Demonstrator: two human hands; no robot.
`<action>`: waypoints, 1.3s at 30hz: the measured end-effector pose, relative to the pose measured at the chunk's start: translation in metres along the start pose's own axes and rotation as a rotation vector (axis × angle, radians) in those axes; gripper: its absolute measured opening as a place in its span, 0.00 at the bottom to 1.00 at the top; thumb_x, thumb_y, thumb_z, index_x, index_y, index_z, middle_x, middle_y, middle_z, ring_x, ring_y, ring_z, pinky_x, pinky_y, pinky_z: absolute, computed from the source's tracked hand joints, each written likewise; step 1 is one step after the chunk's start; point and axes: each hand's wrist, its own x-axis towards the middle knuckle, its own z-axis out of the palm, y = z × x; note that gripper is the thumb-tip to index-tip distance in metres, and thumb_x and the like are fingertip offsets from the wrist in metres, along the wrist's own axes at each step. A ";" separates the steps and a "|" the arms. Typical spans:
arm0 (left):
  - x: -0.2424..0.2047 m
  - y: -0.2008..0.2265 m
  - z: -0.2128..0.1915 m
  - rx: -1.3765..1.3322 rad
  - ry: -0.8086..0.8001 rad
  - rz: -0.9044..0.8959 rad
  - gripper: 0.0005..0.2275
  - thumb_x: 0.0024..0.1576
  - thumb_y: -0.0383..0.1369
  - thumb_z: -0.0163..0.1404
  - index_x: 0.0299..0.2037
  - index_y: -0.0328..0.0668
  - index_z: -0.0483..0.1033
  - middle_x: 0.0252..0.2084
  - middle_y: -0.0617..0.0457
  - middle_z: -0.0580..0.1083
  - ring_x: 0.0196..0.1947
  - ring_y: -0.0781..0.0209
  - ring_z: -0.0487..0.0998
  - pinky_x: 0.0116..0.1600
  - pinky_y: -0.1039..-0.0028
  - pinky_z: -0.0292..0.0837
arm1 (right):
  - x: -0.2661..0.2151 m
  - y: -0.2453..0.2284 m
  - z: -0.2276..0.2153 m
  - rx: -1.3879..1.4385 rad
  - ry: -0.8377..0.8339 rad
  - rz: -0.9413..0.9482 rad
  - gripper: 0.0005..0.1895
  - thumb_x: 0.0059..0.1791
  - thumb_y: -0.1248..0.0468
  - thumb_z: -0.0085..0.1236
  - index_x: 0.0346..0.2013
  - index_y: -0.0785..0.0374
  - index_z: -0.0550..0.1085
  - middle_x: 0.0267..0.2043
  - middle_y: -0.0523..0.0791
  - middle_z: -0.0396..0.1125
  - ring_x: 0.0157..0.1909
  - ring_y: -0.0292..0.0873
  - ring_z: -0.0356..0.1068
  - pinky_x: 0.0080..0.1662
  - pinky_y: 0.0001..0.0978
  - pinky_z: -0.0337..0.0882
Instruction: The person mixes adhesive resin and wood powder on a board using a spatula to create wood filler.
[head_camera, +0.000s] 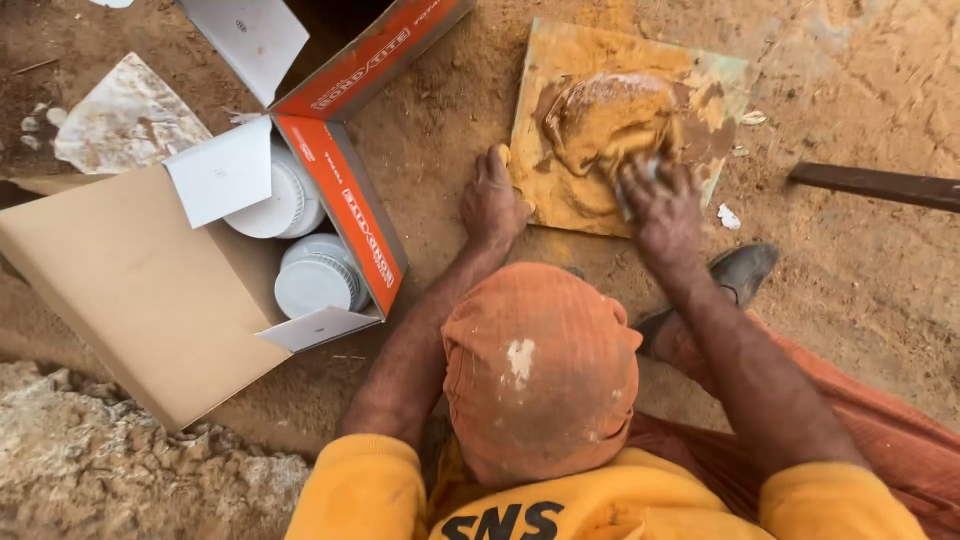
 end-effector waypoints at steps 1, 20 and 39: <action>0.004 -0.001 0.004 -0.057 -0.008 -0.014 0.40 0.47 0.28 0.60 0.71 0.44 0.51 0.69 0.44 0.62 0.46 0.40 0.79 0.48 0.54 0.80 | 0.001 -0.005 -0.014 0.188 -0.202 0.081 0.25 0.56 0.72 0.50 0.64 0.43 0.76 0.63 0.41 0.71 0.66 0.51 0.68 0.74 0.62 0.55; -0.005 -0.013 0.008 -0.091 0.116 0.170 0.45 0.39 0.30 0.69 0.66 0.36 0.52 0.61 0.36 0.64 0.50 0.35 0.76 0.54 0.50 0.76 | 0.039 0.053 -0.009 0.391 -0.932 0.460 0.15 0.56 0.55 0.52 0.57 0.37 0.79 0.44 0.42 0.77 0.23 0.33 0.57 0.22 0.24 0.61; 0.000 -0.009 0.006 -0.053 0.074 0.094 0.39 0.39 0.30 0.68 0.59 0.47 0.57 0.56 0.47 0.67 0.49 0.47 0.77 0.51 0.54 0.77 | -0.026 -0.092 -0.046 1.621 -0.007 2.194 0.21 0.49 0.75 0.57 0.57 0.71 0.69 0.49 0.53 0.72 0.44 0.47 0.78 0.41 0.40 0.86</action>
